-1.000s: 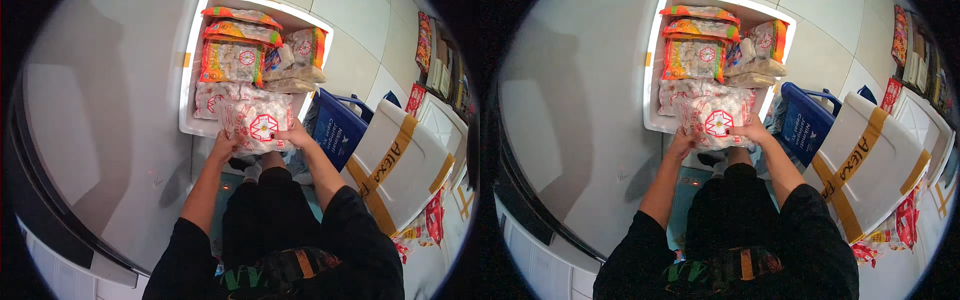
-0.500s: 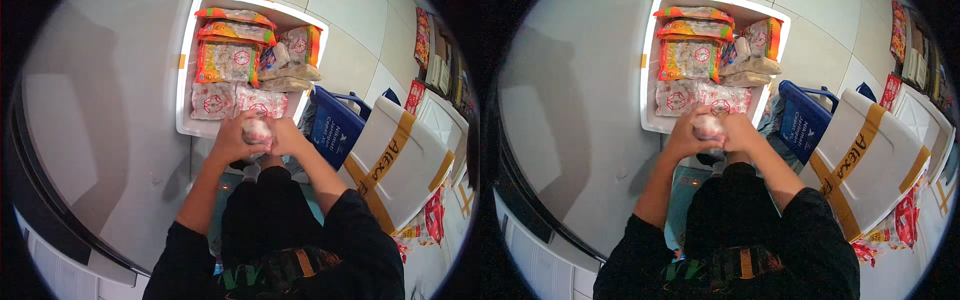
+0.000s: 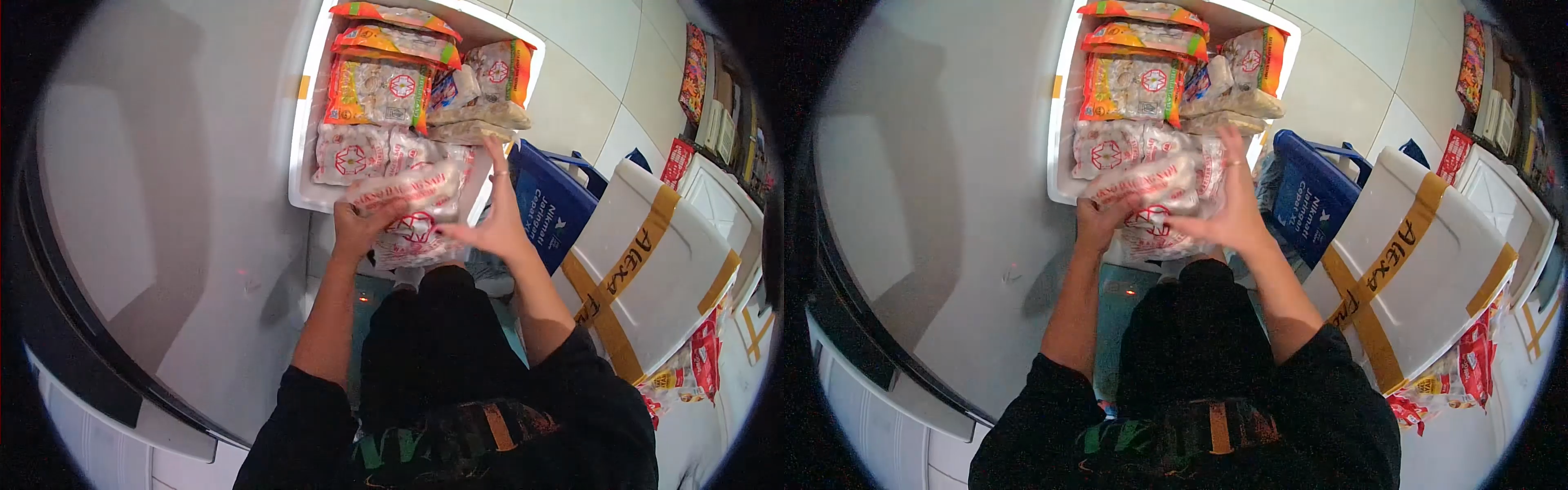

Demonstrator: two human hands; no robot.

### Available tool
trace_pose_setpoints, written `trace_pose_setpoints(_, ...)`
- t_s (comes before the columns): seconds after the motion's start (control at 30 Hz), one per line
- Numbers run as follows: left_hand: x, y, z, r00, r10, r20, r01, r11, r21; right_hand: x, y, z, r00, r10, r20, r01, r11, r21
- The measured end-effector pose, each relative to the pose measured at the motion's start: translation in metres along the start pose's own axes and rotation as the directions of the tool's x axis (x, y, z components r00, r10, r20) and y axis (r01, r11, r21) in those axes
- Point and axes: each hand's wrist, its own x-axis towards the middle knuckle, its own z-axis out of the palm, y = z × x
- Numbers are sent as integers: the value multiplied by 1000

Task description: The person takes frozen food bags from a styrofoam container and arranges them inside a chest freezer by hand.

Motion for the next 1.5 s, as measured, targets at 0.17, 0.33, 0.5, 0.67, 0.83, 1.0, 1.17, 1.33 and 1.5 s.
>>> trace_pose_setpoints(0.17, -15, -13, 11, 978, -126, -165, 116, 991, -71, -7, 11, 17, 930, 328, 165, -367, 842, 394)
trace_pose_setpoints(0.33, -14, -22, 28, 938, -48, -344, -10, 986, -167, -2, 10, 19, 862, 394, 318, -505, 622, 599)
trace_pose_setpoints(0.5, -10, -30, 37, 868, -42, -494, -55, 982, -181, -2, 12, 15, 858, 346, 381, -512, 649, 563)
trace_pose_setpoints(0.67, -17, -11, 29, 952, 4, -305, -28, 997, -75, -22, 31, 23, 868, 329, 373, -494, 484, 722)
trace_pose_setpoints(0.83, -14, -5, 19, 982, 63, -178, -115, 946, -304, -20, 23, 25, 873, 310, 377, -471, 334, 816)
trace_pose_setpoints(1.0, -14, -15, 19, 862, 195, -469, -169, 981, 97, -9, 9, 35, 859, 342, 380, -509, 642, 573)
trace_pose_setpoints(1.17, -14, -37, 14, 842, 121, -526, -30, 983, 179, -17, 16, 58, 830, 467, 304, -552, 617, 561)
trace_pose_setpoints(1.33, -17, -30, 6, 901, 35, -432, 43, 985, 169, -8, 29, 53, 832, 431, 350, -555, 632, 541)
trace_pose_setpoints(1.5, -24, -2, -26, 998, 30, 47, -28, 998, -59, 9, 23, 39, 825, 327, 460, -542, 687, 483)
